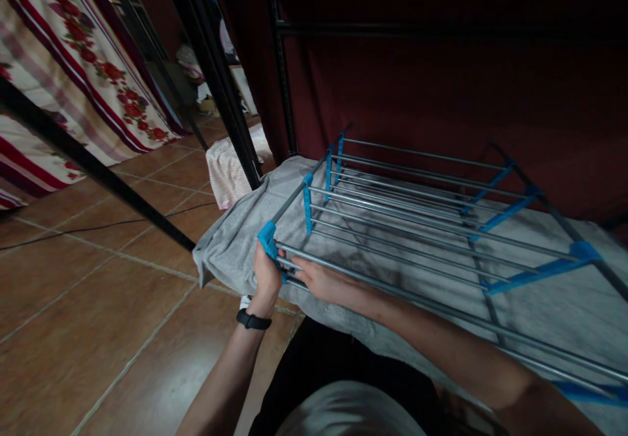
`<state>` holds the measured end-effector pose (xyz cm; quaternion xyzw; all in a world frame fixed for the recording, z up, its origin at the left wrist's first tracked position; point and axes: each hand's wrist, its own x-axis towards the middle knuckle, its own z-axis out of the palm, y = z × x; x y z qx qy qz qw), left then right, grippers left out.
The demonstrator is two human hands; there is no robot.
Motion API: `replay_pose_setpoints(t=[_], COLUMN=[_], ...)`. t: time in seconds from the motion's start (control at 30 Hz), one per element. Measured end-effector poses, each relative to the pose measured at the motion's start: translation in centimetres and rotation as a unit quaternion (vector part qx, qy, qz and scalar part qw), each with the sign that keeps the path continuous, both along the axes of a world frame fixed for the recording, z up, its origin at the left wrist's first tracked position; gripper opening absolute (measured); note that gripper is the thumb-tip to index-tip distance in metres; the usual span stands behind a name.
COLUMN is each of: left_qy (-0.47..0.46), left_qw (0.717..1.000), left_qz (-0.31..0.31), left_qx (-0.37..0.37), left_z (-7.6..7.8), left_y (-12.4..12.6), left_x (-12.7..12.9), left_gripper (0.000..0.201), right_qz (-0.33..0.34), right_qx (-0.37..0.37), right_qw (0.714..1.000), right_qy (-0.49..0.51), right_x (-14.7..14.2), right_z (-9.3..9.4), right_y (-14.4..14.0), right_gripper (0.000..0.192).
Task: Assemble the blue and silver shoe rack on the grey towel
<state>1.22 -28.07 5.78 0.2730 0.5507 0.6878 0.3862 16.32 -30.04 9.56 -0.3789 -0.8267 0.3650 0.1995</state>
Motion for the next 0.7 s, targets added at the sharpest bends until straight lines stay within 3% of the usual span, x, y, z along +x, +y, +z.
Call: replay_pose_setpoints(t=[0.3,0.53,0.7], left_qy=[0.073,0.015,0.030], left_qw=[0.997,0.999,0.999], left_qz=[-0.015,0.017,-0.009], left_qx=[0.004,-0.029,0.007], left_z=[-0.4,0.1,-0.1], left_y=[0.1,0.2,0.1], left_x=[-0.4,0.0,-0.1], left_gripper=[0.057,0.049,0.050], right_qz=[-0.015,0.006,-0.003], right_qx=[-0.001,0.011,0.006], right_qw=[0.998,0.998,0.998], right_qy=[-0.062,-0.058,-0.067], right_x=[0.6,0.6,0.8], right_z=[1.4,0.6,1.0], right_y=[-0.2,-0.1,0.2], right_gripper=[0.028,0.023,0.026])
